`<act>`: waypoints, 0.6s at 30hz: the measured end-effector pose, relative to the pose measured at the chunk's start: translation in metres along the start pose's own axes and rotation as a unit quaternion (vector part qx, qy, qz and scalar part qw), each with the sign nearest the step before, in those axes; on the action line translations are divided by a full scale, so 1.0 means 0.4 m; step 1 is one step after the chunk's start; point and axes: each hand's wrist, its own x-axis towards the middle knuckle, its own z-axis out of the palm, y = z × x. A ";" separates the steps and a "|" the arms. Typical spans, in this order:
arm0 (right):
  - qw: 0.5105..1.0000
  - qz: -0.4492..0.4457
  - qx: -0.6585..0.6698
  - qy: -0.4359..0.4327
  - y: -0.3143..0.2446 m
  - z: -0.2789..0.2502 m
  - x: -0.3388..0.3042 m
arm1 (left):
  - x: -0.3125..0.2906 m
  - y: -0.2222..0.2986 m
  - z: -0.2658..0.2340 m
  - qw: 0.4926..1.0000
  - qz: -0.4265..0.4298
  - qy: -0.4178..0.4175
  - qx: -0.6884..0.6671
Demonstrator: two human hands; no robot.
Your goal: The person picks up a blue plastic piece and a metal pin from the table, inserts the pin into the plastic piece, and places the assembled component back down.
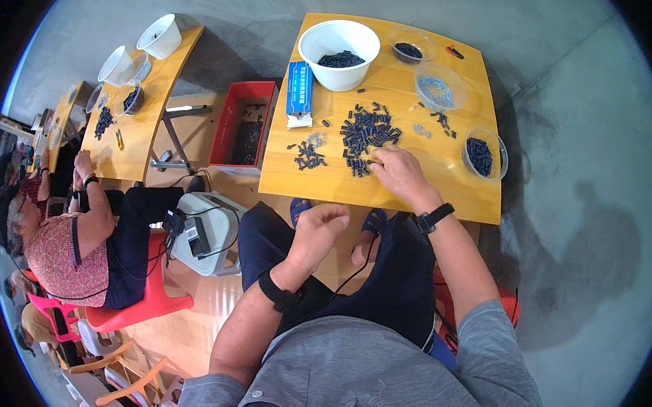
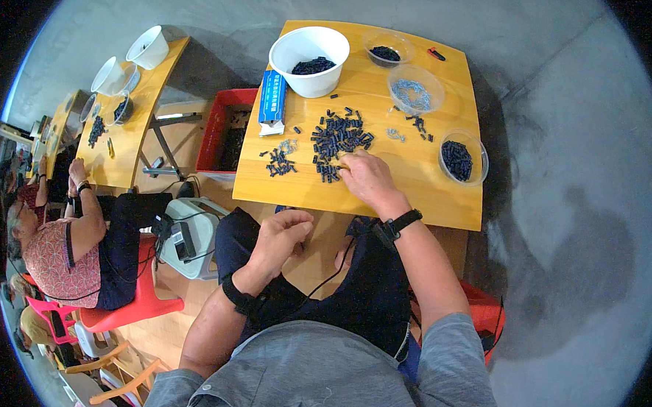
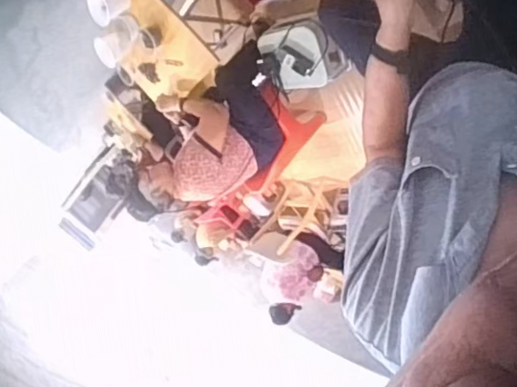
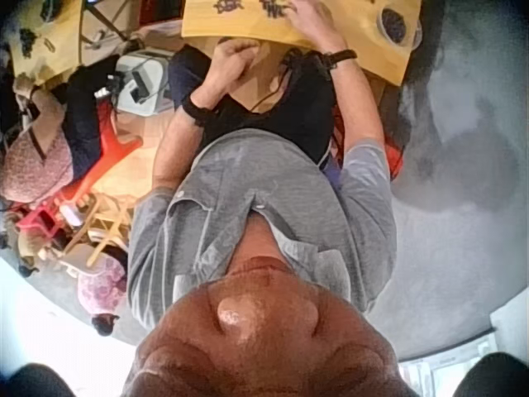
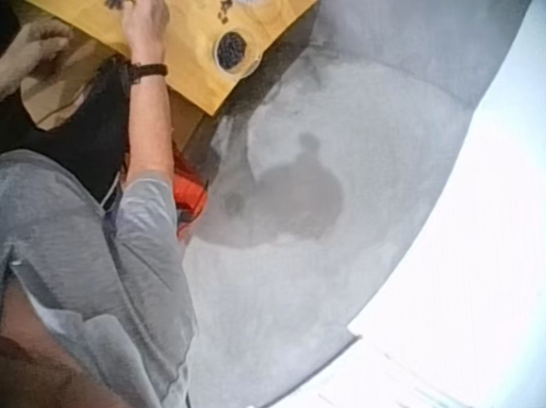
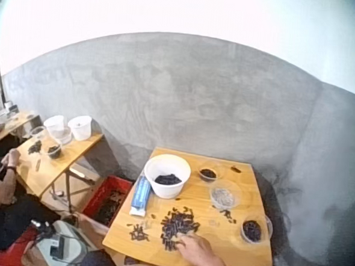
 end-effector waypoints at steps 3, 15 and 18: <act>1.000 -0.003 -0.028 0.007 0.006 0.017 0.004 | 0.013 0.003 0.007 1.000 -0.003 0.000 -0.005; 0.871 0.119 0.472 0.067 -0.076 -0.009 -0.076 | 0.066 0.058 0.082 0.975 0.065 0.098 -0.187; 0.849 0.077 0.515 0.087 -0.110 -0.015 -0.101 | 0.059 0.080 0.092 0.981 0.077 0.094 -0.153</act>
